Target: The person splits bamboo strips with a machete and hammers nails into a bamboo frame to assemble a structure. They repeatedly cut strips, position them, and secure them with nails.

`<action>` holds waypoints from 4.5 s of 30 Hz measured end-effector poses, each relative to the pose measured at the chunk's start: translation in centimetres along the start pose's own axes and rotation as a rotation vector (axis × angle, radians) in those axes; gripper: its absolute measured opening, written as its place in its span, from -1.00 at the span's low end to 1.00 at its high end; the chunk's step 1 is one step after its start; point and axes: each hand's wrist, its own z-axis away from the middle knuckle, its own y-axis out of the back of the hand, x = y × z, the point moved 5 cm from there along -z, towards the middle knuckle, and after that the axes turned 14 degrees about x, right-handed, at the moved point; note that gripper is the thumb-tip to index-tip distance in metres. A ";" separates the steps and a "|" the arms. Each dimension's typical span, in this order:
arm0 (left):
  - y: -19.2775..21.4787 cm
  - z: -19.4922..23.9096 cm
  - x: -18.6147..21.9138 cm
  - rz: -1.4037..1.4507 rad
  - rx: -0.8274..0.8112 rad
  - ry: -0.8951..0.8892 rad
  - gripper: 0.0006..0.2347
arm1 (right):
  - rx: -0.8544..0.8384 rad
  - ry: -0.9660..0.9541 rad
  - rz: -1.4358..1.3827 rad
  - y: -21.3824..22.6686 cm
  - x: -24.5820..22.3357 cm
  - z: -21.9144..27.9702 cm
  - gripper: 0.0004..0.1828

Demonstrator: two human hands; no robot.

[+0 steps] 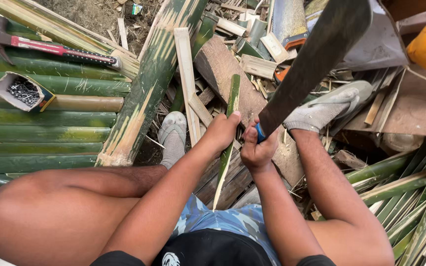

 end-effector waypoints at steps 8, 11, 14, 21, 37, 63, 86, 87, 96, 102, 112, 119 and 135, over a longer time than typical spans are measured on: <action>-0.3 1.6 2.5 -0.270 0.021 -0.056 -0.54 | -0.165 -0.136 0.420 -1.9 6.1 -0.4 -0.60; -0.1 2.0 1.8 -0.239 0.028 -0.038 -0.53 | 0.018 0.085 0.150 0.0 5.1 0.7 -0.69; 0.0 1.7 2.2 -0.196 0.025 -0.058 -0.53 | 0.032 -0.039 -0.053 0.1 6.8 0.8 -0.77; -0.2 2.6 3.1 -0.250 0.022 -0.057 -0.57 | -0.112 -0.421 0.249 -1.8 11.4 0.1 -0.71; -0.6 0.9 2.6 0.007 -0.022 0.060 -0.53 | -0.053 -0.537 0.040 -0.7 11.6 0.8 -0.66; 0.6 2.0 2.3 -0.079 -0.013 -0.094 -0.60 | -0.038 -0.207 -0.161 0.9 2.7 -0.1 -0.69; 2.7 2.1 2.0 -0.359 -0.039 -0.069 -0.53 | -0.108 0.035 0.448 -3.0 5.5 -0.7 -0.67; 2.7 2.4 2.1 -0.359 -0.045 -0.092 -0.53 | -0.190 -0.112 0.513 -3.1 6.5 -0.5 -0.64; 3.8 2.0 1.3 -0.425 -0.089 -0.069 -0.54 | 0.036 -0.138 -0.398 -0.2 5.3 -0.1 -0.55; 4.2 2.3 1.6 -0.559 -0.100 -0.075 -0.51 | -0.278 -0.106 0.590 -3.8 7.7 -0.9 -0.61; 4.9 1.7 0.6 -0.564 -0.140 -0.086 -0.51 | 0.045 -0.098 -0.423 -1.8 5.0 -1.2 -0.64; 6.0 1.5 1.1 -0.589 -0.122 -0.180 -0.40 | -0.265 -0.235 0.552 -4.8 7.5 -1.6 -0.70; 6.1 0.9 -0.5 -0.686 -0.082 -0.191 -0.55 | -0.173 -0.297 0.436 -4.0 6.8 -0.8 -0.73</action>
